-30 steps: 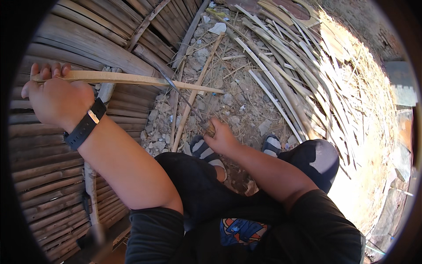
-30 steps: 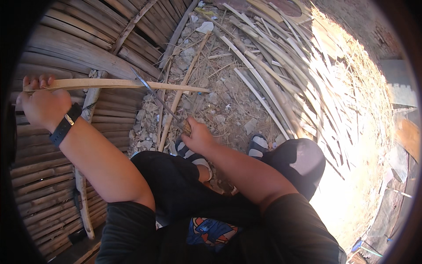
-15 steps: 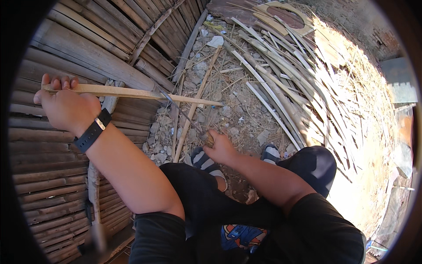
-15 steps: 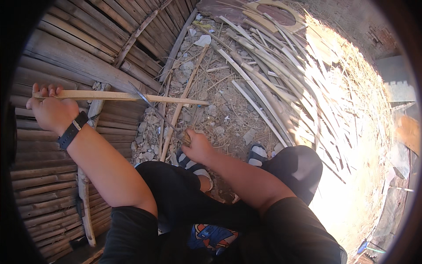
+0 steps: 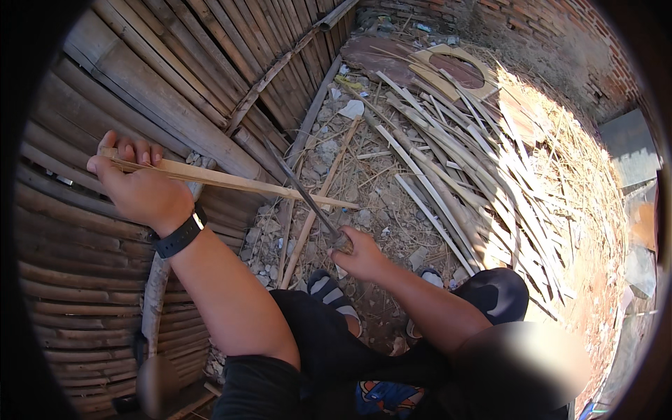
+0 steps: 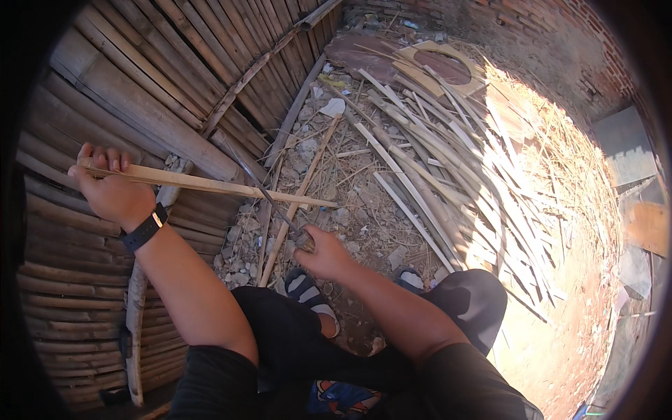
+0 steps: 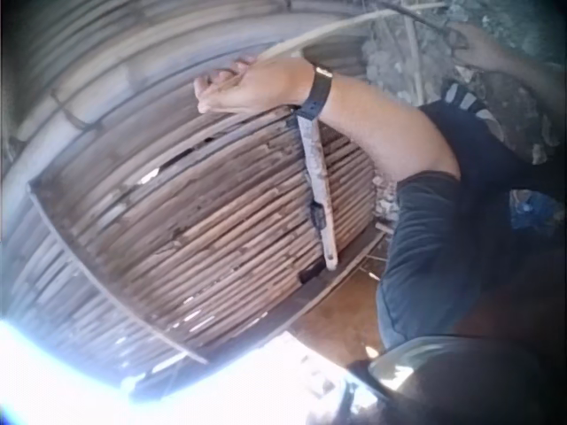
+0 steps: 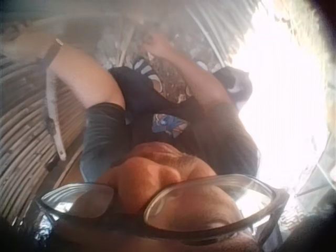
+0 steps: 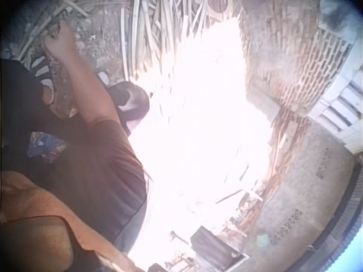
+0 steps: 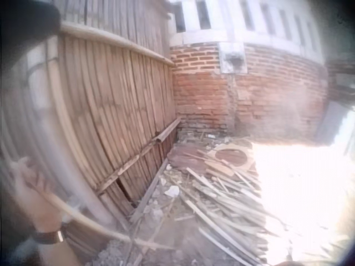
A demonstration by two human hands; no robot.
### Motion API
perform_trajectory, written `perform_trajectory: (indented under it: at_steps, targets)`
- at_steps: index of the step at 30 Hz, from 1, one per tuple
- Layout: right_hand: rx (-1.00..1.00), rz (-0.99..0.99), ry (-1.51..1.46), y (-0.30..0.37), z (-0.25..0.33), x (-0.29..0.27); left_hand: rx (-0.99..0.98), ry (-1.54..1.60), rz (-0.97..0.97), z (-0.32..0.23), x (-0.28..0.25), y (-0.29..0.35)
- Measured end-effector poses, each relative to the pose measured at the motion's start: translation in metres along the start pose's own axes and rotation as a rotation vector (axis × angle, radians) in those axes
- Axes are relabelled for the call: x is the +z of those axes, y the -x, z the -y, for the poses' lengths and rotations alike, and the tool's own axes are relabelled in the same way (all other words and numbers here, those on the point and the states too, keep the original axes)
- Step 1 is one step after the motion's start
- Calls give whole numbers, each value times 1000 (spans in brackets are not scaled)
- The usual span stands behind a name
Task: The person sits on the ground and uses a knife to shave and split a long piece of bamboo. They hold the bamboo with one hand and repeatedly scrape the knife along its length to remove thin strips, occasionally adjusting the bamboo's position.
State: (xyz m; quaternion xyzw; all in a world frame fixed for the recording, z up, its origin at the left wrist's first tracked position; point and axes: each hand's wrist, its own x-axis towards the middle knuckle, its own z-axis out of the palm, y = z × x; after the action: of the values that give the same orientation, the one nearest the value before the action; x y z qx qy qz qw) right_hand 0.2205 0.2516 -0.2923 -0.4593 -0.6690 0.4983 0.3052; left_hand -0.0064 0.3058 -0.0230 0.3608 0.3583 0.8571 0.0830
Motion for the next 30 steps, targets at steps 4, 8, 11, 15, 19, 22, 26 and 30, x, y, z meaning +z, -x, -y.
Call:
perform_trajectory:
  at_steps: [4,8,11,15,19,22,26,30]
  targets:
    - [130,43,85,2,8,9,15,53,20,-3,11,9]
    - [78,-128,211,7,-46,27,21,101,49,-3,12,10]
    - [13,-88,68,10,-20,27,33,12,-7,-2,10,11]
    - [108,12,55,13,23,15,61,-75,-8,-7,19,18]
    - [96,-12,46,8,-11,23,58,-114,-51,-10,25,26]
    - [123,0,27,16,15,27,33,-126,-123,-5,11,10]
    - [42,17,14,19,42,22,50,-124,-110,-3,7,10]
    - [44,-18,7,10,15,24,97,-111,-42,-6,19,18]
